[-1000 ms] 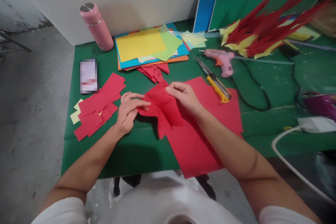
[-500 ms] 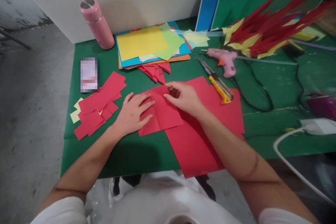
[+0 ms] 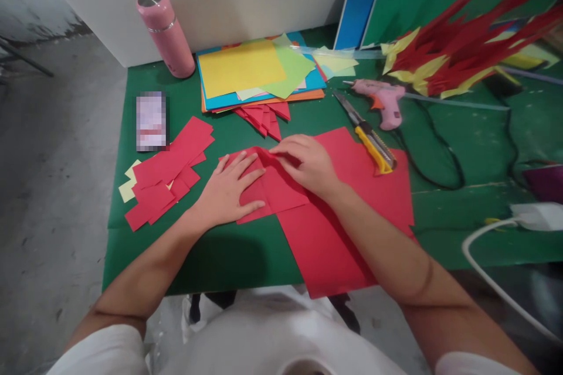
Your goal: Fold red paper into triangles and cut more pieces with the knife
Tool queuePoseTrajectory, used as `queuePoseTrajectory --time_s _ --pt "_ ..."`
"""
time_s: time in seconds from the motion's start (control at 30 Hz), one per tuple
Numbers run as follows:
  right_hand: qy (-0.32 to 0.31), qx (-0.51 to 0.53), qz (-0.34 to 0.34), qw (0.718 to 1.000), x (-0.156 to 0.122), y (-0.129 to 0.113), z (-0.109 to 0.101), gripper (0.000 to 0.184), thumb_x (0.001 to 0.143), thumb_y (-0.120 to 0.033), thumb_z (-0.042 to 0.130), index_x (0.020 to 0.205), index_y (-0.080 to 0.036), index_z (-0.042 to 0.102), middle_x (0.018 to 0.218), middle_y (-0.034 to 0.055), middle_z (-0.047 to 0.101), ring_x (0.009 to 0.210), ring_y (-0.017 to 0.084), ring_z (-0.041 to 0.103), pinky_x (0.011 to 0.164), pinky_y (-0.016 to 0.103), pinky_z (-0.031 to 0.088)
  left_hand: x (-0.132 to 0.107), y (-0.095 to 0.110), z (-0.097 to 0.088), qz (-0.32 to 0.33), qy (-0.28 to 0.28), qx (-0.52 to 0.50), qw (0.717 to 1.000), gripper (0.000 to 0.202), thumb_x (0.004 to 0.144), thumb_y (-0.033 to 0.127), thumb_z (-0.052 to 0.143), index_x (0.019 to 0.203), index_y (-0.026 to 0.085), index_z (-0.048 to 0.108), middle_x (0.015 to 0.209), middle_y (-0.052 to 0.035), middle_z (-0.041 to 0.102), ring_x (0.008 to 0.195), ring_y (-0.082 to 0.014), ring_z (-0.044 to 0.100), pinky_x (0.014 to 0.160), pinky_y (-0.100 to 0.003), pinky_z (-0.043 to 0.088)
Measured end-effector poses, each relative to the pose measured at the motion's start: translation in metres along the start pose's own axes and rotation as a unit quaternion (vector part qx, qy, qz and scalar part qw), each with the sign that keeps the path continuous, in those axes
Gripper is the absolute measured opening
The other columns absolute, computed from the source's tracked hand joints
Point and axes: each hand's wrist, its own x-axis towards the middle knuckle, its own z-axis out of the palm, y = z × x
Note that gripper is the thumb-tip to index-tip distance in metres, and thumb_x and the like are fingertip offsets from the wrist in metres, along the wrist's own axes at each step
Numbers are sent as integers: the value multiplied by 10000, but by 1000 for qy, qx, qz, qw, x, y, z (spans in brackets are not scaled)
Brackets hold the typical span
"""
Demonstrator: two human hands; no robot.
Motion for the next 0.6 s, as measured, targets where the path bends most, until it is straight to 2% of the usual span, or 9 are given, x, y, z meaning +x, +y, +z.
queuePoseTrajectory --time_s 0.2,0.37,0.53,0.6 --pt "-46 -37 -128 990 -3 4 1 210 963 -207 529 947 -195 737 944 93 739 863 203 653 744 346 541 3 -5 2 -18 34 -23 999 666 923 604 486 1417 157 469 1505 -159 462 1422 -313 398 1209 -565 196" --pt "-82 -54 -154 983 -2 2 0 246 980 -219 503 941 -205 746 952 85 743 872 202 646 755 364 536 4 -5 5 -20 44 -13 999 657 905 572 535 1376 117 482 1476 -190 476 1390 -324 432 1186 -553 253" --pt "-108 -65 -179 976 0 -4 2 265 986 -221 491 922 -199 748 950 77 747 893 210 638 750 366 539 3 -5 7 -32 67 -15 997 640 846 590 610 1287 132 544 1390 -185 550 1342 -327 479 1174 -518 290" --pt "-110 -65 -185 974 0 -4 2 264 986 -218 491 933 -197 749 964 77 749 898 212 640 751 368 545 3 -5 7 -27 63 -12 998 662 860 592 588 1333 135 519 1429 -185 519 1357 -328 464 1179 -520 275"
